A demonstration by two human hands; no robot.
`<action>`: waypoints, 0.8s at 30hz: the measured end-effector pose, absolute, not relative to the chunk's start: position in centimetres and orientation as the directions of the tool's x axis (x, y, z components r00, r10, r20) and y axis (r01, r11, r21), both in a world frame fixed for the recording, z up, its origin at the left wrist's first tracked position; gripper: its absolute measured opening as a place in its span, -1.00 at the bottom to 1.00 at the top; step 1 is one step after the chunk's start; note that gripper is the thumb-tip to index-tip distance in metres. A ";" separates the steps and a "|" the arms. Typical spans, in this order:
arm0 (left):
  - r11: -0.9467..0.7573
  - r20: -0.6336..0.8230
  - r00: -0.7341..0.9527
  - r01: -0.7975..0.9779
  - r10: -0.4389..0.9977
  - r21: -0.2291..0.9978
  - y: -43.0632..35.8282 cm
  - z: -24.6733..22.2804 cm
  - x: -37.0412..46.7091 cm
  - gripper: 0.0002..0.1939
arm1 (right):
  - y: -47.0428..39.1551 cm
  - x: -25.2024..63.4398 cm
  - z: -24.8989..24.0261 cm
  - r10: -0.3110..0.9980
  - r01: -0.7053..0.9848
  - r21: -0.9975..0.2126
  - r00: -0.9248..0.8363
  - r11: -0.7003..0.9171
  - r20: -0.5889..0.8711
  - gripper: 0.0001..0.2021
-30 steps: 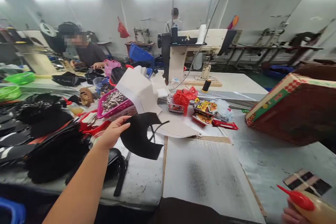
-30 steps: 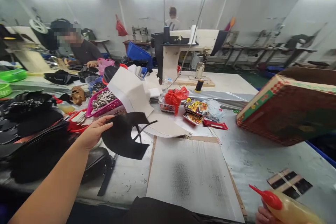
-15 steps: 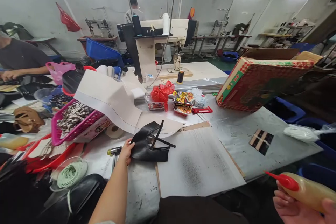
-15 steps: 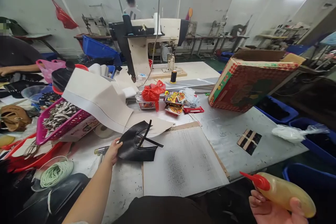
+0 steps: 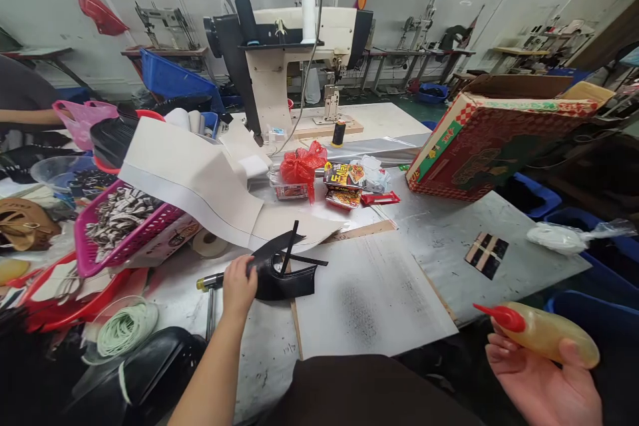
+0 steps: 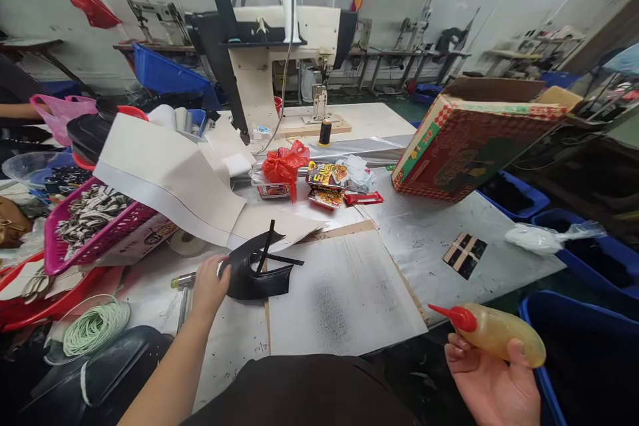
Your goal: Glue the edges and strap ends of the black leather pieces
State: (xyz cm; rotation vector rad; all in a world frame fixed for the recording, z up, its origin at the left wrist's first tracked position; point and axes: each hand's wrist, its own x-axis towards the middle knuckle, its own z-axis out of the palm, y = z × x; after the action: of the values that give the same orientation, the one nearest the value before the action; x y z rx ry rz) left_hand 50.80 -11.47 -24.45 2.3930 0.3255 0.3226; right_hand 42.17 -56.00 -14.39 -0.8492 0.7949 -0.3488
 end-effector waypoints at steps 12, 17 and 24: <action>-0.845 0.103 0.990 0.024 0.093 0.534 -17.8 -24.5 52.9 -0.68 | -55.8 42.3 -14.2 -0.543 -0.040 -0.731 0.641 0.681 -0.542 -0.26; -0.836 0.033 0.980 0.149 0.195 0.528 -14.0 -24.9 57.7 -0.72 | -56.4 42.2 -14.6 -0.530 -0.014 -0.714 0.660 0.700 -0.533 -0.32; -0.823 -0.023 1.000 0.011 -0.003 0.568 -11.8 -22.2 62.8 -0.90 | -57.7 43.3 -14.5 -0.505 0.083 -0.597 0.632 0.798 -0.587 -0.56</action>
State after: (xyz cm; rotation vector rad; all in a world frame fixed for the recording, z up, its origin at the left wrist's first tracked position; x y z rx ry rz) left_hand 62.81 -11.75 -22.24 2.5368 0.0058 -0.0302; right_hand 43.26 -57.72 -14.53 -0.5625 0.8251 -0.3576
